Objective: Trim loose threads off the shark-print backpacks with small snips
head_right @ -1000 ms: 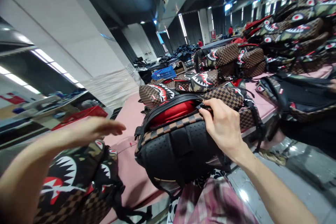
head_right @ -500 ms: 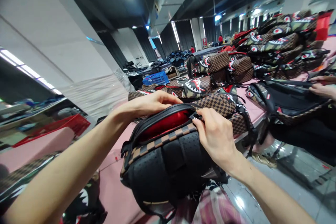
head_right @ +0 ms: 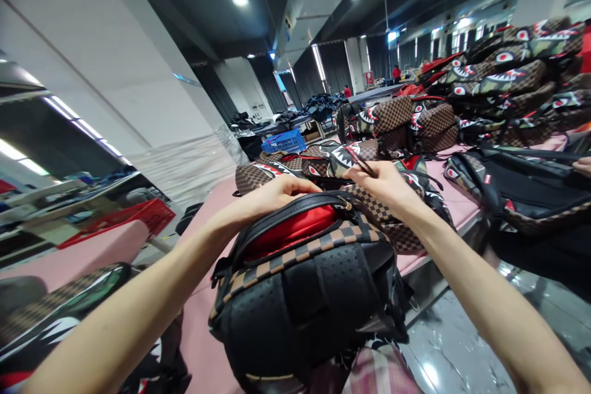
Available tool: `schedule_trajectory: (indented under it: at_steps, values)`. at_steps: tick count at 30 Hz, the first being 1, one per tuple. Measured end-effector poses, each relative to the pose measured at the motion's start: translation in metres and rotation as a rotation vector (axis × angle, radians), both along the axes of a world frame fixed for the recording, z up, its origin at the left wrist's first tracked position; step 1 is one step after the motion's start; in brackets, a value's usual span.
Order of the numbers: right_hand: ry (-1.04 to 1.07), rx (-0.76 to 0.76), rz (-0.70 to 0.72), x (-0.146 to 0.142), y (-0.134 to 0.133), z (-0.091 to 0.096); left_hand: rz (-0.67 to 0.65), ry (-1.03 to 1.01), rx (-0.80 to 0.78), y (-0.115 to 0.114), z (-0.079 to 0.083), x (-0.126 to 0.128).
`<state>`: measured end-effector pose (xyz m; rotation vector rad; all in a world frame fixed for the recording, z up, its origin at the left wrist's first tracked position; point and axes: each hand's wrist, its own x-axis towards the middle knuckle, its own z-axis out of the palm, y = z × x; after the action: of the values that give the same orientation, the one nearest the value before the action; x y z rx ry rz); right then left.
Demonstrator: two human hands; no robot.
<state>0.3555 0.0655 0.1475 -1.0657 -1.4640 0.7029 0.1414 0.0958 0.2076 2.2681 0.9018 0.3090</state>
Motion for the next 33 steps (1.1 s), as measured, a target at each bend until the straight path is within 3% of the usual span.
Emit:
schedule_trajectory:
  at_steps: [3,6,9,16,20,24,26,30,33]
  values:
    - [-0.262,-0.075,0.266,-0.01,0.019,0.018,0.033,-0.026,0.01,0.003,-0.004,0.0]
    - [-0.394,-0.15,0.395,-0.013,0.028,0.03,0.096,-0.059,0.036,0.006,-0.008,-0.003]
    - [-0.371,-0.196,0.378,-0.015,0.027,0.03,0.045,-0.05,0.006,0.006,-0.006,-0.002]
    - [-0.014,-0.246,0.222,-0.019,0.008,0.0,-0.125,0.055,0.063,0.005,0.0,0.016]
    - [0.01,-0.128,0.124,-0.007,-0.008,-0.008,-0.183,-0.023,0.033,0.001,-0.004,0.023]
    - [-0.113,-0.009,0.193,0.004,-0.024,-0.01,-0.117,0.042,0.062,0.001,-0.007,0.026]
    - [-0.191,0.08,0.243,0.006,-0.028,-0.011,-0.063,0.052,-0.002,0.005,-0.009,0.026]
    - [-0.244,0.272,0.334,0.009,-0.027,-0.01,0.044,-0.058,-0.325,0.012,-0.015,0.023]
    - [-0.29,0.252,0.389,0.017,-0.019,-0.002,0.068,-0.178,-0.449,0.013,-0.02,0.019]
